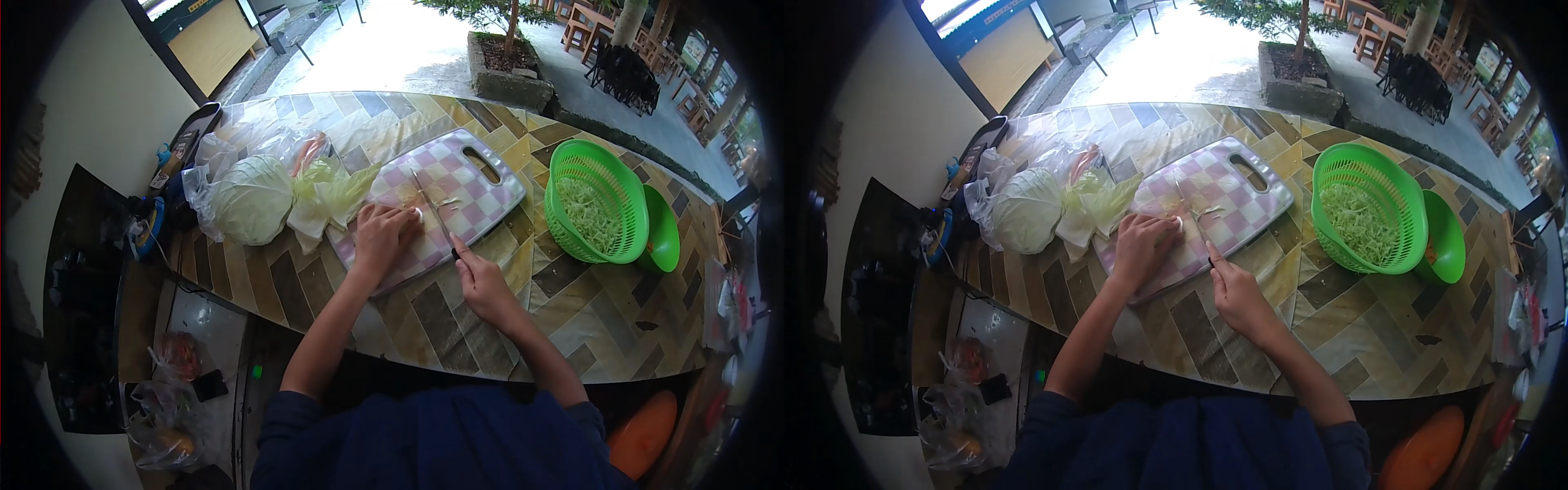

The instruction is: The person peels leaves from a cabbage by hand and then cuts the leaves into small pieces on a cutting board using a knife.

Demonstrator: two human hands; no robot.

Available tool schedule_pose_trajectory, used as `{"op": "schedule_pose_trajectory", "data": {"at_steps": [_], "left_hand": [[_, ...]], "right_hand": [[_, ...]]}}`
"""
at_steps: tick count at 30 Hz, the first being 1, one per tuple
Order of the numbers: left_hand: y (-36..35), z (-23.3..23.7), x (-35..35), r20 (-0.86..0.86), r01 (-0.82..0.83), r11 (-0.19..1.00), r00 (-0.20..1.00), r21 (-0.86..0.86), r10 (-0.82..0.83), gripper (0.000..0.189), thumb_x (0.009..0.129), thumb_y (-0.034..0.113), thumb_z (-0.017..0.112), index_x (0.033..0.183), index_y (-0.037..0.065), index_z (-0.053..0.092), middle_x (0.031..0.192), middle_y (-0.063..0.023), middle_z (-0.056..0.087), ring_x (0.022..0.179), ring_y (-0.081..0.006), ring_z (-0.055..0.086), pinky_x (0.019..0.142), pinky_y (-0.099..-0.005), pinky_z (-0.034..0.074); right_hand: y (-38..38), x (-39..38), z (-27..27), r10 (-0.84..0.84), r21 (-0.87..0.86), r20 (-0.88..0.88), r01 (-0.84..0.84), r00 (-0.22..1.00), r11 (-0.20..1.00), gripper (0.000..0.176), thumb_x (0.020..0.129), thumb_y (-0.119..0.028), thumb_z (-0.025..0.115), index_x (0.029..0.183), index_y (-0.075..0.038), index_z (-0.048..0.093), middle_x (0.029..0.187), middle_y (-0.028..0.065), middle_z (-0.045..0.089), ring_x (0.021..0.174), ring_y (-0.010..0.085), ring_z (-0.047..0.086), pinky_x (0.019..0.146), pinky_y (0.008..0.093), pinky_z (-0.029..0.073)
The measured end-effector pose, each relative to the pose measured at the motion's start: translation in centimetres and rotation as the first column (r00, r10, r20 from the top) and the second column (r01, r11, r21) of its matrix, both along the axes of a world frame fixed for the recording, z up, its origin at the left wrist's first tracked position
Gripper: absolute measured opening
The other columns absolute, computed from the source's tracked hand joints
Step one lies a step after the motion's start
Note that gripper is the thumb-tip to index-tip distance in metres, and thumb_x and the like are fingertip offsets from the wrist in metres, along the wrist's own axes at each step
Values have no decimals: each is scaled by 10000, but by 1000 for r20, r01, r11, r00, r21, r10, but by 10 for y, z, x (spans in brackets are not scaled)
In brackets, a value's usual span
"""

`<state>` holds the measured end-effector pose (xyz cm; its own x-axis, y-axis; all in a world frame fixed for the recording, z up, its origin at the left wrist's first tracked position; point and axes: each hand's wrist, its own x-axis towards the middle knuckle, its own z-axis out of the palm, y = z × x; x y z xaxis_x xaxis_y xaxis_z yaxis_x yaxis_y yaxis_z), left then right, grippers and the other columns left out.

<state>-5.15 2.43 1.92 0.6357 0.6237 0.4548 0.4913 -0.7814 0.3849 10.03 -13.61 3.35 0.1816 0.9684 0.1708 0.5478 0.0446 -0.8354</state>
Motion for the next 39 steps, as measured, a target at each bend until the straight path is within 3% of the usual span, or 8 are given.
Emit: {"op": "schedule_pose_trajectory", "data": {"at_steps": [4, 7, 13, 28, 31, 34, 37, 39], "left_hand": [[-4, 2, 2, -5, -30, 999, 1000, -32, 30, 203, 854, 259, 666, 974, 108, 730, 1007, -37, 726, 997, -214, 633, 980, -402, 385], [-3, -5, 2, 32, -21, 1000, 999, -5, 21, 198, 852, 251, 663, 969, 105, 728, 977, -40, 725, 983, -217, 632, 972, -406, 385], [-5, -6, 3, 97, -12, 1000, 995, 21, 10, 208, 865, 268, 661, 948, 90, 730, 911, -52, 727, 943, -221, 637, 955, -414, 388], [-3, -7, 3, 99, -17, 1000, 995, 6, 17, 182, 838, 219, 679, 956, 91, 729, 940, -49, 730, 947, -213, 638, 925, -393, 409], [-3, -8, 4, 112, -18, 1000, 993, -16, 19, 187, 837, 209, 681, 963, 80, 728, 940, -52, 729, 942, -219, 637, 910, -385, 418], [-2, -8, 5, 136, -7, 1000, 991, -28, 11, 186, 839, 197, 679, 964, 68, 727, 940, -58, 729, 930, -226, 638, 902, -382, 423], [-4, -6, 5, 148, -3, 999, 989, -32, 8, 178, 842, 185, 675, 958, 62, 728, 938, -64, 729, 918, -230, 639, 901, -381, 424], [-6, -4, 5, 158, -6, 999, 987, -37, 11, 172, 844, 182, 674, 952, 59, 728, 936, -66, 729, 914, -230, 640, 901, -382, 424]], "right_hand": [[-3, -12, 12, 6, -6, -26, -6, 1000, 1000, 489, 955, -60, 467, 1440, -77, 401, 1102, 288, 611, 964, 447, 599, 848, 405, 476], [-4, -15, 4, 24, 42, 2, -24, 1000, 999, 492, 961, -86, 465, 1445, -49, 381, 931, 270, 598, 860, 442, 584, 777, 469, 455], [-9, -14, 1, 38, 36, 24, -39, 999, 999, 504, 962, -93, 468, 1455, -55, 367, 873, 253, 576, 809, 429, 575, 751, 479, 449], [-3, -8, 5, 84, 15, -13, -84, 996, 996, 496, 949, -61, 462, 1435, -17, 377, 937, 292, 600, 862, 449, 586, 780, 467, 461], [-1, -6, 16, 86, -53, -60, -89, 994, 995, 489, 947, -59, 462, 1428, -14, 386, 941, 301, 597, 871, 454, 587, 785, 470, 461], [1, -7, 8, 84, -7, -54, -85, 995, 996, 491, 946, -60, 466, 1429, -17, 386, 932, 301, 596, 869, 456, 587, 786, 472, 462], [2, -9, 11, 63, -81, -48, -66, 997, 994, 495, 946, -51, 469, 1436, -66, 402, 1038, 308, 607, 896, 443, 606, 797, 403, 488], [7, -8, 2, 64, -44, -35, -65, 997, 997, 494, 945, -49, 469, 1434, -63, 405, 1027, 309, 608, 875, 442, 607, 789, 402, 490]]}}
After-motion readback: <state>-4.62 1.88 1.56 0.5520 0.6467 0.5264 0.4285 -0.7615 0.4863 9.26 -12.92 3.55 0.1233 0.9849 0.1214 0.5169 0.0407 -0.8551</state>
